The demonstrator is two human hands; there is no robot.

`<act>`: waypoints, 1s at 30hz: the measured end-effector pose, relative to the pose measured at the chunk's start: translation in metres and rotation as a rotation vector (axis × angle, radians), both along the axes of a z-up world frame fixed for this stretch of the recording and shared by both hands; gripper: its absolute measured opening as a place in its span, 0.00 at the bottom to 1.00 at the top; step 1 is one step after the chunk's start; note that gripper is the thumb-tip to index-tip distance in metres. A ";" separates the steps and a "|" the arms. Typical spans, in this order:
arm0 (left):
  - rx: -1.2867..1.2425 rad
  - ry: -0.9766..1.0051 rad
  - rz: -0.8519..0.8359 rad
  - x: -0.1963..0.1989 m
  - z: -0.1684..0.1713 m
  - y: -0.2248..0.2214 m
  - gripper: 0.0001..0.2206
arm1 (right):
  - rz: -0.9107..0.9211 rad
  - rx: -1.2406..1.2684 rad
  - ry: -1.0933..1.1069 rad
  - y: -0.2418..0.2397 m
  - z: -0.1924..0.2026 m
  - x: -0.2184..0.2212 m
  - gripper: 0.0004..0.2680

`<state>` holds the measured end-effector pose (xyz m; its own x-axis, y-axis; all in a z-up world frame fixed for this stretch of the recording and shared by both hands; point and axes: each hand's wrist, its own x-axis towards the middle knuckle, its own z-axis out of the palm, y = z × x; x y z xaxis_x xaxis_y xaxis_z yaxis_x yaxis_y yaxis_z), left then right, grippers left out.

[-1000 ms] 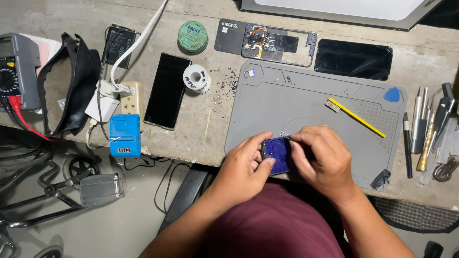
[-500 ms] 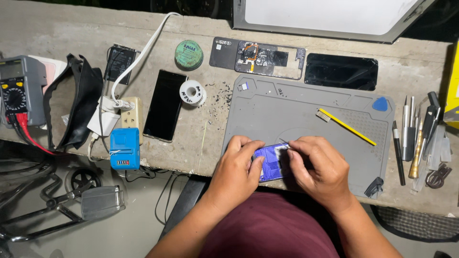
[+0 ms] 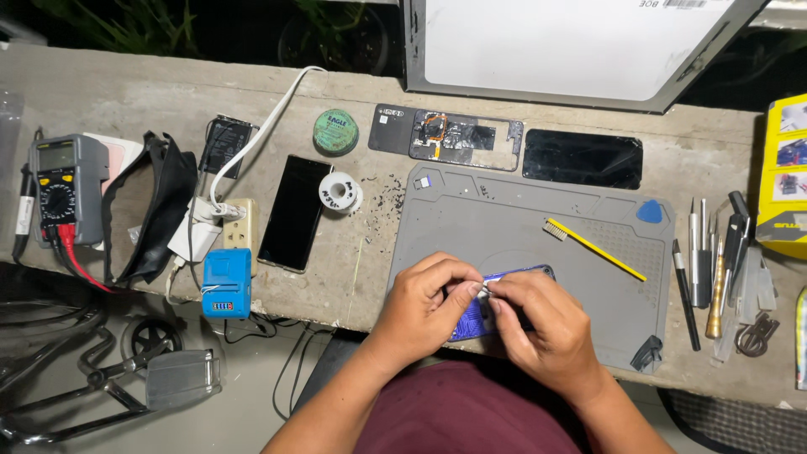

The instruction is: The person scrapes residue off the back of a smartphone using a metal tool and then brushes the surface with a small brush. The person works on a single device throughout the clip.

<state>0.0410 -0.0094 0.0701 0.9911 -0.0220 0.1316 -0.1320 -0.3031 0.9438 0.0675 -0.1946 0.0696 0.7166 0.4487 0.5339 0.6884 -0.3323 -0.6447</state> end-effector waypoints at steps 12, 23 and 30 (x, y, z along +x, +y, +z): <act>0.112 0.066 0.195 0.006 -0.006 0.026 0.10 | -0.014 0.015 0.028 0.000 -0.001 0.002 0.03; 0.658 -0.111 0.316 0.000 -0.021 0.059 0.10 | -0.156 -0.096 0.094 -0.013 -0.007 -0.001 0.05; 0.564 -0.057 0.228 -0.005 -0.012 0.050 0.15 | -0.255 -0.212 0.133 -0.021 -0.012 -0.004 0.05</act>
<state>0.0356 0.0402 0.0583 0.9707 0.1081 0.2146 -0.0507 -0.7809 0.6225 0.0636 -0.2160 0.0575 0.8768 0.3373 0.3427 0.4808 -0.6185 -0.6215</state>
